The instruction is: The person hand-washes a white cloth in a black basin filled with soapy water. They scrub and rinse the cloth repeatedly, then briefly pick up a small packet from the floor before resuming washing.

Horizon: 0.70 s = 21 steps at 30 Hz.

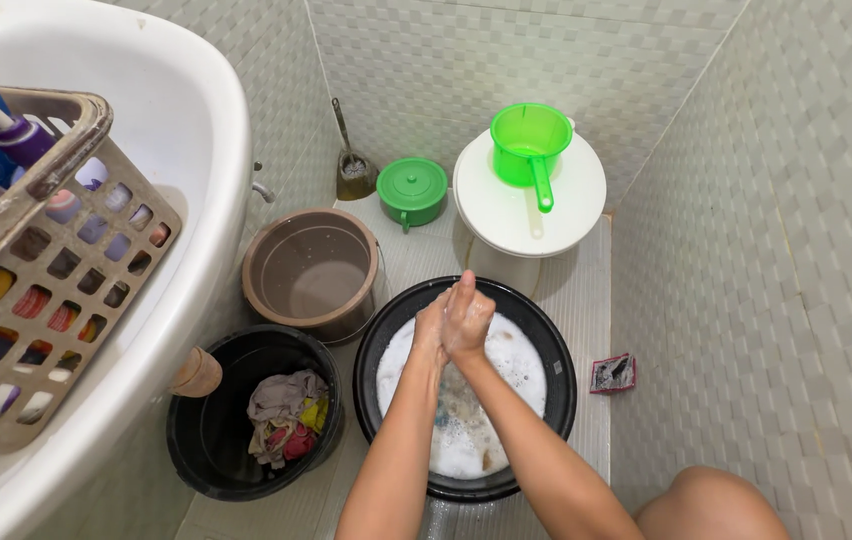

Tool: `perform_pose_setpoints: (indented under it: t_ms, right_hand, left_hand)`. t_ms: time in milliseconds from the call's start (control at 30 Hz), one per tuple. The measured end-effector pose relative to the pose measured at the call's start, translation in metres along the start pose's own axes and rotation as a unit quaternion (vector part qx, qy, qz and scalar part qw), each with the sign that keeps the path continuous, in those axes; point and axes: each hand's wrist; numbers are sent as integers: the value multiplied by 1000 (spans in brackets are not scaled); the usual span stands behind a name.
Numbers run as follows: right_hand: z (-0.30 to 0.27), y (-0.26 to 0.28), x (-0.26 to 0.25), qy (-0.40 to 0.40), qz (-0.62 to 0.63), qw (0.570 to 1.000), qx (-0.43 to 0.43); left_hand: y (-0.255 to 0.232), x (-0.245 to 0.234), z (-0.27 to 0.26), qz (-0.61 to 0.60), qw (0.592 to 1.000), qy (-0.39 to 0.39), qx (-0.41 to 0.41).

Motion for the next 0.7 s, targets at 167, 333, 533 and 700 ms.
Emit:
perform_pose_setpoints:
  t_ms: [167, 333, 533, 700]
  right_hand:
    - [2, -13, 3, -17, 3, 999, 42]
    - [59, -56, -20, -37, 140, 974, 176]
    - [77, -60, -69, 26, 352, 898, 264]
    - [70, -52, -81, 59, 387, 887, 247]
  left_hand:
    - [-17, 14, -21, -8, 999, 37, -16]
    - [-53, 2, -46, 102, 994, 46, -1]
    - [-122, -5, -97, 92, 991, 77, 61]
    - [-144, 1, -119, 144, 979, 82, 115]
Point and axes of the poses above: each hand's wrist, its own z-axis towards the middle knuckle, its own x-axis out of the palm, y = z × x, and after that the axes turned 2 degrees about y, right-handed
